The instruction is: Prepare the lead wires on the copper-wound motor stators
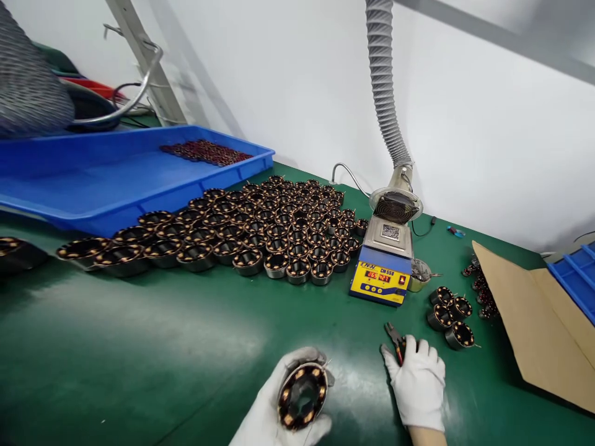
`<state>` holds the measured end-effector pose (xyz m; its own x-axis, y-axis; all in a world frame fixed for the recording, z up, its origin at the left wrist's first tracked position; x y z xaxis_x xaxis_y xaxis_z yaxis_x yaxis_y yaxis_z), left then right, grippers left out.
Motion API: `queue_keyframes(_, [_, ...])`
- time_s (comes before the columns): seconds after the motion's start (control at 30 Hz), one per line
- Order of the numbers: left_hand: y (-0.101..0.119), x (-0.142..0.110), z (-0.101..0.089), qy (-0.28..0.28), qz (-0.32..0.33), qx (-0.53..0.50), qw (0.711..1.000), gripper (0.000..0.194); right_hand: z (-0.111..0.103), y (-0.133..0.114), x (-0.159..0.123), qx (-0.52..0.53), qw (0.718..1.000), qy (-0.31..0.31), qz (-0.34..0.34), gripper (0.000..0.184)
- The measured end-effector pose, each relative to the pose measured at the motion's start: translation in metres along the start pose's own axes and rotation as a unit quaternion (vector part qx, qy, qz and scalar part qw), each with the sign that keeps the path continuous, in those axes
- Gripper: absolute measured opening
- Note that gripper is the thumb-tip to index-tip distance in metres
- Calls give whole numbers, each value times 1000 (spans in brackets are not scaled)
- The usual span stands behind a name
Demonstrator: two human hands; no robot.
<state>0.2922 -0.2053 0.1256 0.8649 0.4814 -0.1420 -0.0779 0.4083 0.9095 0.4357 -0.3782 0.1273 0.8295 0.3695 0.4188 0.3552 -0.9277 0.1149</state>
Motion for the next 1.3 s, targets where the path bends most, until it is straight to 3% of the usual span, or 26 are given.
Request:
queue_keyframes(0.07, [-4, -3, 3, 3, -24, -14, 1000, 52, 8, -1, -8, 22, 1000, -21, 4, 33])
queue_keyframes(0.13, [-3, -6, 3, 16, -16, -14, 1000, 49, 3, -10, -14, 111, 993, -31, 10, 18])
queue_keyframes(0.2, [11, -7, 3, 26, 58, 41, 997, 48, -8, -28, -19, 226, 971, -75, -14, 19])
queue_keyframes(0.3, [40, -13, 7, 19, 210, 179, 961, 48, -32, -72, -32, 352, 903, -216, -119, 22])
queue_keyframes(0.4, [50, -15, 9, 8, 264, 241, 934, 47, -56, -91, -37, 384, 869, -273, -149, 28])
queue_keyframes(0.53, [45, -16, 3, 10, 278, 258, 925, 47, -66, -97, -33, 377, 877, -260, -148, 34])
queue_keyframes(0.7, [35, -19, -4, 15, 328, 302, 895, 50, -60, -100, -33, 368, 881, -259, -149, 30])
queue_keyframes(0.8, [43, -26, -2, 14, 398, 357, 845, 45, -58, -101, -37, 316, 902, -232, -178, 29])
queue_keyframes(0.93, [66, -37, 5, 30, 470, 438, 765, 34, -61, -94, -42, 117, 960, -138, -213, 44])
queue_keyframes(1.03, [77, -43, 13, 14, 504, 484, 715, 26, -69, -93, -46, 3, 964, -84, -252, 48])
queue_keyframes(1.1, [80, -47, 15, 7, 524, 503, 688, 22, -74, -95, -48, -19, 956, -64, -286, 47])
queue_keyframes(1.2, [78, -48, 16, -6, 535, 506, 676, 22, -74, -92, -50, -13, 948, -58, -313, 47])
queue_keyframes(1.3, [75, -45, 14, -9, 521, 497, 694, 21, -69, -87, -48, 8, 948, -70, -311, 49])
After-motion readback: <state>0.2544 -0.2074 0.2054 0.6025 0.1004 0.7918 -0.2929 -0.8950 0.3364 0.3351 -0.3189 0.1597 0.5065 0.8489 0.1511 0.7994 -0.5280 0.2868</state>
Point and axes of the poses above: each hand's wrist, its own x-axis towards the middle knuckle, its own z-axis out of the palm, y = z × x, the point moved 9 cm from there along x, towards the middle knuckle, and after that the axes turned 8 degrees about y, right-handed, at the moved point
